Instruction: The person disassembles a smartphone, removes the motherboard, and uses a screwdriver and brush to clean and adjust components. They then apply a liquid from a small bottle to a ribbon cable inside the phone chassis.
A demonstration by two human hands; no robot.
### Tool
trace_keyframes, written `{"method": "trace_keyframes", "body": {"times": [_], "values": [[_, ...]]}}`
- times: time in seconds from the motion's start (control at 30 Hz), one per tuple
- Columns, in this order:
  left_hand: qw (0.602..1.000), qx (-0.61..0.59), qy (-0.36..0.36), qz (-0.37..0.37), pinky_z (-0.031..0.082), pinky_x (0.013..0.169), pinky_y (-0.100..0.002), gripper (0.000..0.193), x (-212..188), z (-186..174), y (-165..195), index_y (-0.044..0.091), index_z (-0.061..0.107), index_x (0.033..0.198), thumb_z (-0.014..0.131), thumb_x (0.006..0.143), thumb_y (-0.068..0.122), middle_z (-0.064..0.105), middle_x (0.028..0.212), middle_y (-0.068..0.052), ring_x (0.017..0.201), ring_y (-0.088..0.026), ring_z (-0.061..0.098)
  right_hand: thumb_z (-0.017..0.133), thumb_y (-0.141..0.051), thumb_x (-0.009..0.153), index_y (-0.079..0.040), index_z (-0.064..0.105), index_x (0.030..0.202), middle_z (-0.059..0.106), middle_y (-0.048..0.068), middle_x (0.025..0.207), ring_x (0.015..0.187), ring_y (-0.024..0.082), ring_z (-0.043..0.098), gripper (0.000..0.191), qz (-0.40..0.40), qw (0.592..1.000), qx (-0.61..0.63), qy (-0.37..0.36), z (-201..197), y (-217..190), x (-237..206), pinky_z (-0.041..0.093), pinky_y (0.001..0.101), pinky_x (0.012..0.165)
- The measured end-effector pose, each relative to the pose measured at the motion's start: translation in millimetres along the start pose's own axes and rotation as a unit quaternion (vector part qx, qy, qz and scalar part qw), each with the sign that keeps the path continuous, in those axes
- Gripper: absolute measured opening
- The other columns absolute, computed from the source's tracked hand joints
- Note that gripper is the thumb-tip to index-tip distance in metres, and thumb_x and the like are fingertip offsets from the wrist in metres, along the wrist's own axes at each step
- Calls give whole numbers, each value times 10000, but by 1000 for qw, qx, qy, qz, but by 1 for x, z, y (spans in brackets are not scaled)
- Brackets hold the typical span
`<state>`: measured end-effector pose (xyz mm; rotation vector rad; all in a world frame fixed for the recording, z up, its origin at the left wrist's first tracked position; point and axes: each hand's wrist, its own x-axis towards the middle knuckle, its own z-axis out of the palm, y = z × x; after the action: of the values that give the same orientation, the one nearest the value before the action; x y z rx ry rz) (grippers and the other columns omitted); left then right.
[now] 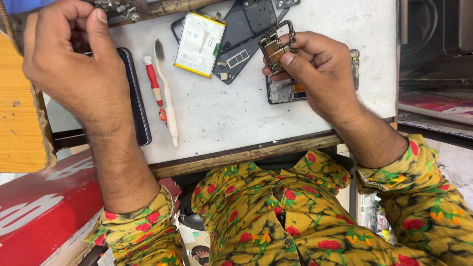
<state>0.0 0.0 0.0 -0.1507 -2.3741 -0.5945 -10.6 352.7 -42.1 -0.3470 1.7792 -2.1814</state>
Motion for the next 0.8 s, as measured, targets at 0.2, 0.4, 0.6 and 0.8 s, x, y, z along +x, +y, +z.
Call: {"method": "trace_keyframes", "body": {"times": [0.2, 0.4, 0.6, 0.8], "values": [[999, 0, -8, -41, 524, 753, -317, 167, 131, -52, -96, -1, 638, 1096, 765, 1006, -63, 648, 1021, -82, 872, -203, 669, 596, 0, 1109, 56, 604, 1329, 733, 156, 1167, 1038, 188, 749, 227, 14, 999, -28, -7, 104, -46, 158, 655, 323, 908], [963, -153, -220, -5, 576, 907, -375, 537, 165, -33, -65, 80, 598, 1377, 857, 910, 130, 677, 1250, -133, 1026, -267, 697, 653, 21, 1029, 25, 551, 1410, 733, 119, 1058, 951, 126, 707, 394, 79, 994, -56, -57, 116, -69, 220, 599, 259, 782], [956, -150, -250, 21, 558, 930, -407, 632, 149, -12, -42, 85, 539, 1469, 846, 933, 216, 682, 1270, -139, 1107, -303, 683, 533, -13, 1088, -58, 304, 1639, 697, 69, 1015, 894, 84, 686, 599, 79, 984, -82, -140, 111, -87, 212, 632, 238, 799], [954, -157, -256, 12, 554, 917, -413, 626, 131, -10, -45, 71, 568, 1423, 857, 899, 253, 701, 1226, -118, 1077, -295, 692, 494, -63, 1093, -79, 310, 1643, 632, 20, 893, 763, 67, 641, 580, 67, 968, -162, -179, 111, -89, 211, 592, 226, 706]]}}
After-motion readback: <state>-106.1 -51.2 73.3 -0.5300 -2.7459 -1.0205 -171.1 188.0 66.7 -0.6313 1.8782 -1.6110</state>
